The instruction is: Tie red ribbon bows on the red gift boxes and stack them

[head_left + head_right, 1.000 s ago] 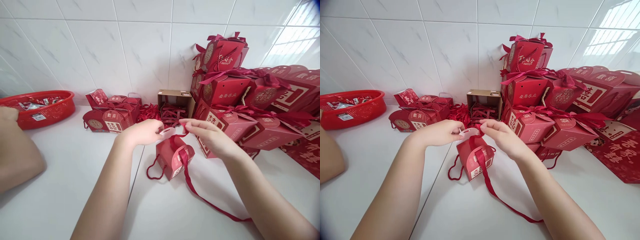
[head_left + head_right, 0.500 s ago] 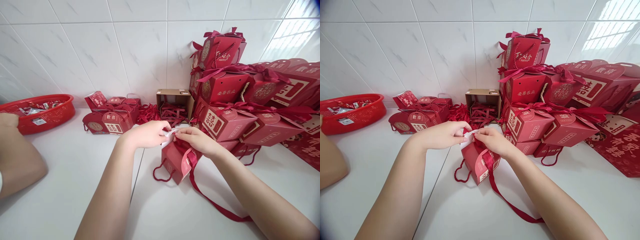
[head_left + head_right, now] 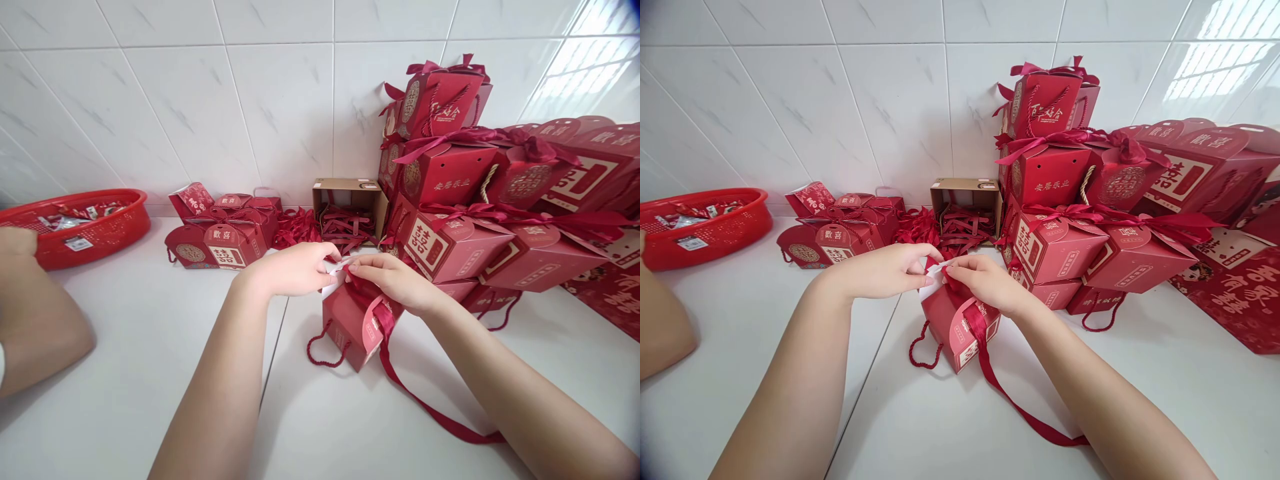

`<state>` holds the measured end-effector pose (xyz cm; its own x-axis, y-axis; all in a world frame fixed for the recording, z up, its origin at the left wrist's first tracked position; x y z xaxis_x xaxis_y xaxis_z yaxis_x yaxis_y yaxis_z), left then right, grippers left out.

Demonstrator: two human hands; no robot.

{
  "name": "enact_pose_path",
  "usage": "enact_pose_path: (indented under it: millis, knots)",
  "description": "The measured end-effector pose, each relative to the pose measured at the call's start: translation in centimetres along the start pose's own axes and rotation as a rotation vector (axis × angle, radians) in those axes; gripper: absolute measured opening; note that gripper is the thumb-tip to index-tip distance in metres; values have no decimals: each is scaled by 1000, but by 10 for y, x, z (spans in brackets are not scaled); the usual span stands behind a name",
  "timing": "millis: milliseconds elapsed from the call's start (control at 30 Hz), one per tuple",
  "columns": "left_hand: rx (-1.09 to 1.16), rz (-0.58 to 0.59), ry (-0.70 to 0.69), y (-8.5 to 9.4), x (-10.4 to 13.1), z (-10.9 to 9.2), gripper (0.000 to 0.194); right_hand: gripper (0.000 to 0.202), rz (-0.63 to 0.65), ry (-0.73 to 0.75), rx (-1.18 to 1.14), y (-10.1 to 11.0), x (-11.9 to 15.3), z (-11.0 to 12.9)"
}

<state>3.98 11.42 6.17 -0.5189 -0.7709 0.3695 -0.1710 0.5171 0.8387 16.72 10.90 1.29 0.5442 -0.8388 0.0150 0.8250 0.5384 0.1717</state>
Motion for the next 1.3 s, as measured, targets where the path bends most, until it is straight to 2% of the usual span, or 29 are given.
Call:
enact_pose_path:
  millis: [300, 500, 867, 1000, 1167, 1300]
  knots:
    - [-20, -6, 9, 1, 1, -2, 37, 26, -6, 3, 16, 0, -1, -2]
    - [-5, 8, 10, 0, 0, -3, 37, 23, 10, 58, 81, -2, -1, 3]
    - [-3, -2, 11, 1, 1, -4, 40, 25, -64, -72, 127, 3, -1, -6]
    - [25, 19, -13, -1, 3, -6, 39, 24, -33, -9, 162, 0, -2, -2]
    - [69, 125, -79, -5, 8, -7, 49, 23, 64, 100, 234, -9, 0, 11]
    - [161, 313, -140, -13, 16, -11, 31, 20, 193, 146, 299, -16, 5, 20]
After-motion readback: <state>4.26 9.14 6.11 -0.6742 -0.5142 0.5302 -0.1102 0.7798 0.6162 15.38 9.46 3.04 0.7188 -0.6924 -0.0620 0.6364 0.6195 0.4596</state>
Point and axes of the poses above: each hand's wrist, its own x-axis away from the middle knuckle, its own y-axis out of the back of the hand, z = x × y, the point moved 7 cm from there along -x, towards the middle knuckle, and after that the axes turned 9 degrees about z, right-handed, at the moved point
